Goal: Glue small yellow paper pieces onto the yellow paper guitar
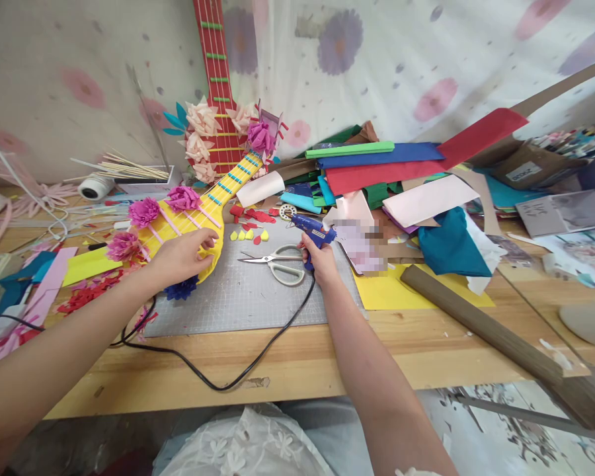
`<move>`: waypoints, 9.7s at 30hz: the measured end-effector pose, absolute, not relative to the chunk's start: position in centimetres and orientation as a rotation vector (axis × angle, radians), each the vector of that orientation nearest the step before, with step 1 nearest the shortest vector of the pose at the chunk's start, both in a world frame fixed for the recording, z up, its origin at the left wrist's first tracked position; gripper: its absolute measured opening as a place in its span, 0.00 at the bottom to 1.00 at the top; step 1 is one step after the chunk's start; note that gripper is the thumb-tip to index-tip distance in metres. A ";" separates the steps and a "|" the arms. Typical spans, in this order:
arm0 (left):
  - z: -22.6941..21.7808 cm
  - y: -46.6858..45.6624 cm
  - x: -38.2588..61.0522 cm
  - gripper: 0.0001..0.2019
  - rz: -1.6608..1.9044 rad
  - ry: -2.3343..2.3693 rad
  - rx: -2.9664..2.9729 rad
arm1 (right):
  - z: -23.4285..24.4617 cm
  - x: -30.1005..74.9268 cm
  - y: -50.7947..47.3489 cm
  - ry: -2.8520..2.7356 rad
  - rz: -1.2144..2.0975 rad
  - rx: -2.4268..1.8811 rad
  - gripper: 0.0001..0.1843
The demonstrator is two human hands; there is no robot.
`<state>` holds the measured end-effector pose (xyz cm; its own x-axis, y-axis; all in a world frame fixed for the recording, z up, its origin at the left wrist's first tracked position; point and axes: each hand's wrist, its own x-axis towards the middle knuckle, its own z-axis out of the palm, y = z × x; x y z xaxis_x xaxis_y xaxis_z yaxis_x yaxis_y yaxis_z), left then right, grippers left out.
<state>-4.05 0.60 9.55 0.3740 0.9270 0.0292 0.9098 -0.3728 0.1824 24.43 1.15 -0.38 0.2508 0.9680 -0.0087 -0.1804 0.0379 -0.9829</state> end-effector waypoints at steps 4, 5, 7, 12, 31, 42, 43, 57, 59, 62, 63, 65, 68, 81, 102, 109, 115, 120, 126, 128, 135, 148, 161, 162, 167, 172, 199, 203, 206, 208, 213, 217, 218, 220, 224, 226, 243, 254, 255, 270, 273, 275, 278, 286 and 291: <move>10.8 1.9 -5.4 0.18 0.682 1.658 2.264 | -0.2 24.4 1.1 -0.918 1.091 -1.202 0.22; 11.1 2.3 -5.8 0.17 0.765 1.690 2.206 | -0.1 24.4 1.1 -0.921 1.089 -1.215 0.22; 11.6 3.2 -6.5 0.15 0.865 1.743 2.140 | -0.1 24.3 1.0 -0.916 1.088 -1.231 0.22; 11.5 4.5 -6.5 0.11 0.842 1.737 2.157 | 0.0 24.2 1.0 -0.895 1.104 -1.198 0.21; 11.7 5.9 -2.4 0.10 1.222 1.477 1.809 | 0.1 26.8 2.3 -1.342 0.366 -1.981 0.24; 10.2 2.6 -10.2 0.10 1.747 1.683 1.083 | 4.7 26.8 -2.6 -1.818 0.329 -2.233 0.15; 10.0 2.6 -10.7 0.10 1.797 1.700 1.047 | 5.1 25.9 -2.6 -1.890 0.420 -2.144 0.14; 6.5 1.5 -13.6 0.07 1.946 1.837 1.020 | 4.4 11.7 10.5 -2.604 0.286 -1.590 0.15; 6.3 1.4 -13.8 0.07 1.952 1.864 1.035 | 4.5 11.3 11.1 -2.677 0.291 -1.585 0.17; 6.4 1.3 -14.0 0.08 1.955 1.883 1.042 | 4.9 10.8 11.5 -2.721 0.308 -1.610 0.18; 6.5 1.3 -14.0 0.07 1.948 1.895 1.034 | 5.0 10.7 11.5 -2.735 0.315 -1.614 0.18; 6.6 1.2 -13.9 0.07 1.918 1.932 1.023 | 5.2 10.6 11.4 -2.751 0.317 -1.615 0.17; 6.4 1.2 -13.8 0.07 1.865 1.970 1.042 | 5.1 10.4 11.1 -2.732 0.331 -1.611 0.19; 5.9 1.8 -12.6 0.08 1.944 1.926 1.184 | 4.9 13.6 8.5 -2.086 0.895 -1.264 0.13; 8.9 3.7 -6.4 0.19 0.935 1.358 1.547 | 7.3 9.7 5.6 -2.087 0.973 -0.924 0.17; 7.6 4.0 -6.9 0.17 1.132 1.378 1.480 | 6.0 9.2 6.6 -1.729 1.208 -0.980 0.25; 6.9 4.2 -7.1 0.17 1.074 1.474 1.501 | 5.5 8.9 6.9 -1.798 1.126 -1.001 0.23; 6.8 4.3 -7.0 0.18 1.080 1.483 1.491 | 5.7 8.8 7.0 -1.857 1.068 -1.022 0.24; 8.5 3.3 -6.4 0.17 1.019 1.537 1.380 | 6.1 8.6 7.0 -1.873 1.047 -1.066 0.23; 8.8 3.0 -6.3 0.17 1.012 1.550 1.373 | 6.2 8.6 6.9 -1.886 1.035 -1.077 0.23; 8.3 3.4 -6.5 0.17 1.024 1.538 1.395 | 6.3 8.8 6.7 -1.914 0.973 -1.091 0.22; 7.2 3.5 -6.0 0.22 0.885 1.775 2.041 | 6.6 10.3 6.5 -1.875 0.867 -1.139 0.19; 7.5 2.4 -5.5 0.22 0.763 1.857 2.353 | 6.5 11.6 4.8 -1.837 0.939 -0.993 0.21; 7.7 2.3 -5.6 0.22 0.783 1.870 2.342 | 6.6 11.7 4.6 -1.837 0.946 -0.991 0.21; 9.1 2.0 -5.6 0.19 1.009 1.725 2.183 | 6.9 11.7 4.1 -1.861 0.957 -0.990 0.22; 9.4 1.7 -4.8 0.18 0.828 1.383 1.972 | 7.0 11.8 3.9 -1.898 0.961 -0.963 0.21; 8.7 1.2 -5.0 0.15 1.485 1.414 1.157 | 4.4 29.9 -0.6 -1.720 0.685 -2.048 0.25; 8.4 1.1 -5.1 0.15 1.491 1.459 1.162 | 2.8 28.6 0.8 -1.618 0.414 -2.008 0.27; 7.9 1.0 -4.9 0.15 1.493 1.467 1.148 | 2.0 27.7 1.9 -1.580 0.393 -2.020 0.26; 7.5 0.9 -4.6 0.15 1.493 1.466 1.173 | 1.7 27.1 2.4 -1.518 0.459 -2.096 0.25; 6.8 0.5 -4.1 0.16 1.481 1.462 1.217 | 2.8 25.9 2.5 -1.276 0.628 -1.916 0.27; 6.5 0.3 -3.7 0.16 1.478 1.463 1.207 | 5.9 23.4 1.2 -1.461 0.959 -1.526 0.27; 6.5 0.3 -3.6 0.17 1.478 1.463 1.206 | 6.7 22.5 0.9 -1.528 1.016 -1.473 0.27; 6.4 0.3 -3.5 0.17 1.479 1.463 1.199 | 7.7 20.7 0.4 -1.644 1.055 -1.383 0.26; 6.4 0.4 -3.7 0.18 1.467 1.463 1.188 | 8.0 18.0 0.4 -1.805 1.005 -1.340 0.24; 6.4 0.3 -3.7 0.18 1.468 1.466 1.198 | 7.7 17.3 0.6 -1.844 0.970 -1.330 0.24; 6.4 0.2 -3.7 0.18 1.445 1.491 1.206 | 7.7 16.5 1.2 -1.906 0.966 -1.153 0.23; 6.3 0.4 -3.9 0.18 1.443 1.483 1.234 | 8.1 16.6 1.1 -1.946 0.959 -1.192 0.22; 6.2 0.4 -4.0 0.18 1.441 1.484 1.236 | 8.0 16.6 1.1 -1.950 0.962 -1.202 0.22; 6.7 0.1 -3.8 0.18 1.443 1.489 1.194 | 8.4 16.2 1.3 -1.961 0.913 -1.173 0.23; 6.7 0.1 -3.8 0.18 1.447 1.489 1.188 | 8.4 16.2 1.3 -1.977 0.912 -1.187 0.23; 6.7 0.2 -3.8 0.18 1.445 1.488 1.193 | 8.4 16.2 1.2 -1.996 0.905 -1.212 0.23; 6.7 0.3 -3.9 0.18 1.443 1.489 1.203 | 8.3 16.3 1.2 -2.007 0.881 -1.223 0.22; 6.6 0.2 -4.0 0.18 1.441 1.488 1.196 | 8.3 16.3 1.1 -2.012 0.884 -1.224 0.21; 6.5 0.3 -3.9 0.18 1.441 1.473 1.185 | 8.4 16.2 1.3 -1.994 0.891 -1.203 0.23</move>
<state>-3.94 0.34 6.52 -0.2938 0.9515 0.0912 0.1118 -0.0605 0.9919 16.24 1.33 8.38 -0.3790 0.9091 0.1730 0.4779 0.3523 -0.8047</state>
